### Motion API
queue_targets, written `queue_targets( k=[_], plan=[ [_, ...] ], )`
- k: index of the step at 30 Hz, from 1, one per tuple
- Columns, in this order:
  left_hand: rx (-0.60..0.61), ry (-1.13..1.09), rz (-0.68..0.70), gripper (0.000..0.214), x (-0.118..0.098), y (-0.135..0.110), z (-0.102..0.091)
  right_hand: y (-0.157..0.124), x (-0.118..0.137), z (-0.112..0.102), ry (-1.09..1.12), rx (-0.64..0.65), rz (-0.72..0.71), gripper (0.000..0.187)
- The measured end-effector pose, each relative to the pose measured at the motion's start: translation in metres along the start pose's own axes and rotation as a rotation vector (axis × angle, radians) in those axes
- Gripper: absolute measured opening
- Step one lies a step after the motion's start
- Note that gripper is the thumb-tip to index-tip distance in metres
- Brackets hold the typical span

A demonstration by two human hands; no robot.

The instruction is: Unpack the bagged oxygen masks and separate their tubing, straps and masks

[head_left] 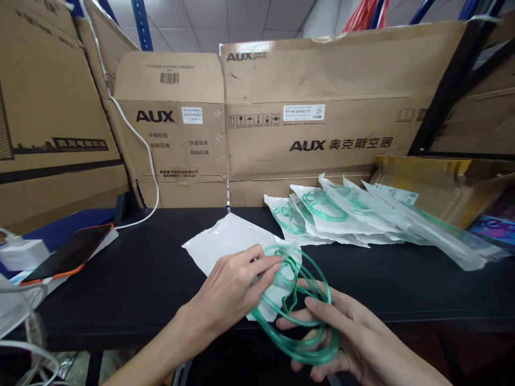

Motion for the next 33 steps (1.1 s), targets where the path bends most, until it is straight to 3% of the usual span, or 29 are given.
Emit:
queue_targets(
  k=[4,8,15,17,21,25,29,33],
  plan=[
    [-0.023,-0.021,0.065,0.029,-0.012,-0.004,0.004,0.017,0.0,0.012,-0.024,0.101,-0.025,0.04],
    [0.002,0.007,0.077,0.031,-0.015,-0.006,0.007,0.022,0.004,0.011,-0.006,0.081,-0.027,0.036],
    [-0.008,0.044,0.079,0.033,-0.017,-0.005,0.005,-0.002,0.006,-0.018,0.056,-0.111,-0.09,0.067],
    [0.007,0.059,0.098,0.033,-0.025,-0.004,0.009,0.001,0.002,-0.017,0.071,-0.096,-0.113,0.072],
    [0.049,0.079,0.13,0.031,-0.045,-0.003,0.017,0.016,0.002,0.002,0.096,0.0,-0.222,0.057],
    [0.067,0.076,0.154,0.029,-0.058,-0.001,0.02,0.022,0.001,0.011,0.086,-0.096,-0.192,0.044],
    [0.078,0.044,0.099,0.029,-0.054,0.002,0.018,0.024,0.002,0.015,0.082,-0.142,-0.143,0.04],
    [0.073,0.02,0.021,0.026,-0.04,-0.003,0.013,0.025,0.007,0.011,0.107,-0.044,-0.162,0.045]
  ],
)
Point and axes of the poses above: each hand's wrist, its own y-axis towards the middle knuckle, its own z-axis out of the palm, x = y × z, the point moved 9 cm from there along y, towards the middle knuckle, and after that the axes turned 9 degrees about -z, right-handed, at the moved point
